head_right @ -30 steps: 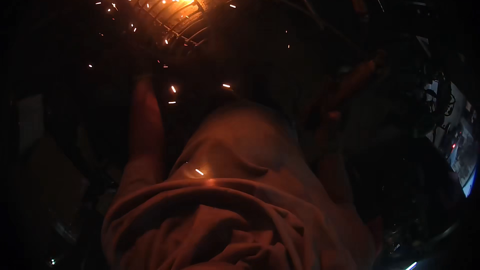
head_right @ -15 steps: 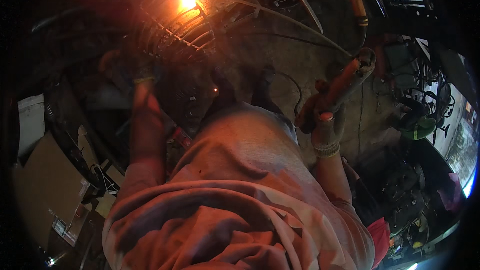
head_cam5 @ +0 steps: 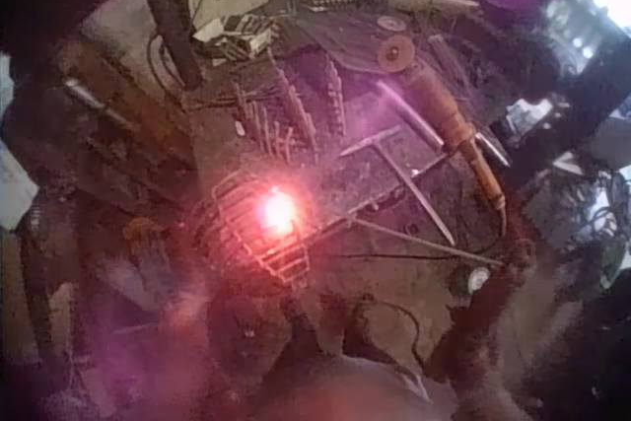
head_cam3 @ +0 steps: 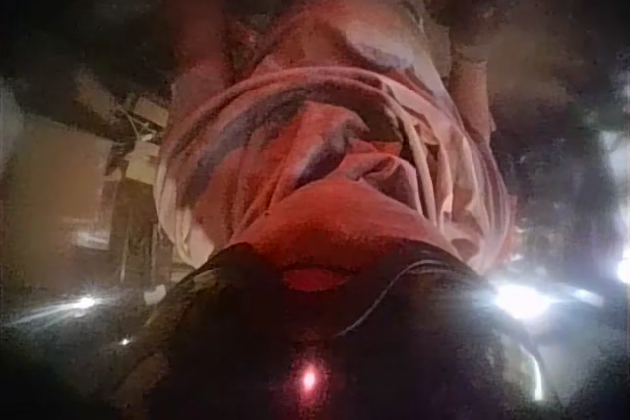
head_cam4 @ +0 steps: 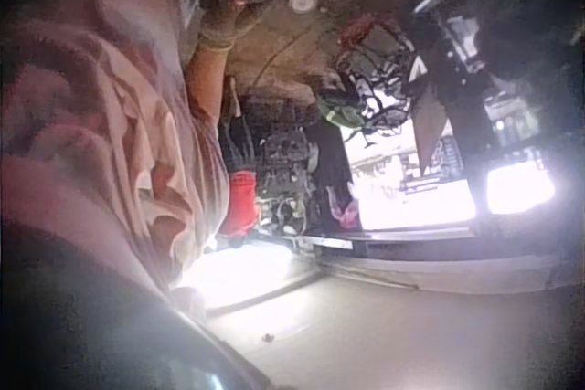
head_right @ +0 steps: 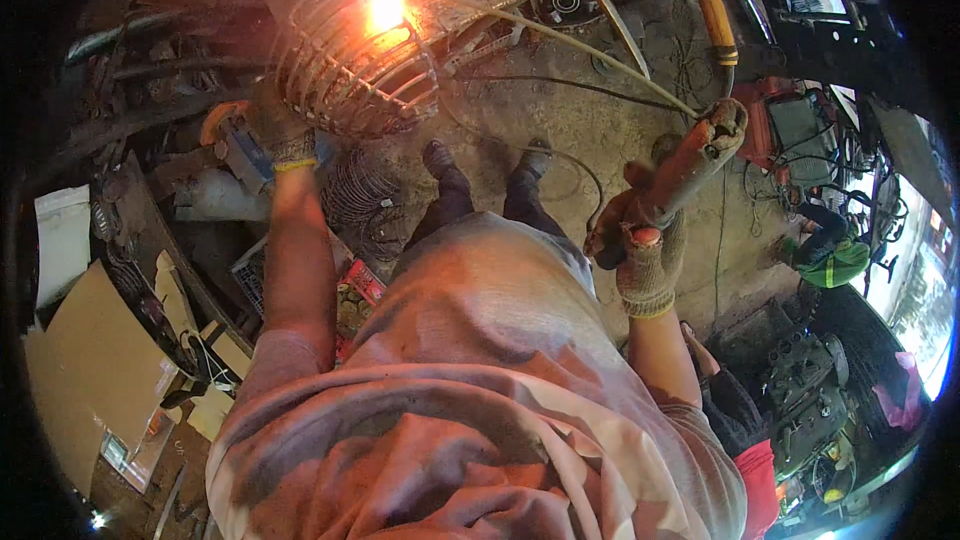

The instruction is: The person welds a metal wire cage by hand in a fabrication shop. The person uses a handheld welder to apply heat to joints, hammers the metal frame to shape it, and turns the cage over to weld different sections.

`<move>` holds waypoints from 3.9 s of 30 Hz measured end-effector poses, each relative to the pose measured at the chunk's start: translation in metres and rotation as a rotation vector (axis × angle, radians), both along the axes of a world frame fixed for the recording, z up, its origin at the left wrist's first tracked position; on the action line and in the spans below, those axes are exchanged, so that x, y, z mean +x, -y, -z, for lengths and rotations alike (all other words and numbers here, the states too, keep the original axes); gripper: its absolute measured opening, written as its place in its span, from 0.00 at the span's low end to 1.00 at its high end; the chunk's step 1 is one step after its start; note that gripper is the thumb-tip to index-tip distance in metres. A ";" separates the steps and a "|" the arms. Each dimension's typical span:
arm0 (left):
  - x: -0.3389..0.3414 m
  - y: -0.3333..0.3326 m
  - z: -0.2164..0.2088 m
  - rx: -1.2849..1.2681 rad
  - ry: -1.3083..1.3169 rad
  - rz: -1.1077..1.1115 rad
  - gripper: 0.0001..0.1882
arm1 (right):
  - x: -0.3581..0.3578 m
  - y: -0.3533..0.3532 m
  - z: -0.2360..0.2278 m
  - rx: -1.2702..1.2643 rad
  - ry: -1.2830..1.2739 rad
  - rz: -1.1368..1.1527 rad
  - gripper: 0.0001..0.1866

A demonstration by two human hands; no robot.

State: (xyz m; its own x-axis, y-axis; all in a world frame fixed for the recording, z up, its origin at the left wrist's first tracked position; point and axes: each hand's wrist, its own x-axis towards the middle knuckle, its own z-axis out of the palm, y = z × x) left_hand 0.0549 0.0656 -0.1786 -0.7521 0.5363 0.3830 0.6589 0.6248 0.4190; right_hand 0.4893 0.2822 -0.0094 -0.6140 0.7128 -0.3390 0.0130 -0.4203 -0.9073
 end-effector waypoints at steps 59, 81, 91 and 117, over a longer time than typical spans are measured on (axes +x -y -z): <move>-0.021 0.051 -0.093 0.078 -0.106 -0.053 0.15 | 0.046 -0.018 0.048 -0.149 0.035 0.258 0.41; -0.026 0.052 -0.080 0.162 -0.170 0.016 0.14 | 0.032 -0.021 0.037 -0.192 -0.098 0.161 0.41; -0.013 0.023 -0.088 -0.265 -0.337 0.122 0.18 | 0.037 -0.016 0.042 -0.142 -0.054 0.217 0.39; -0.005 0.004 0.003 0.383 0.699 -0.044 0.18 | -0.007 0.004 0.000 0.009 0.029 0.117 0.49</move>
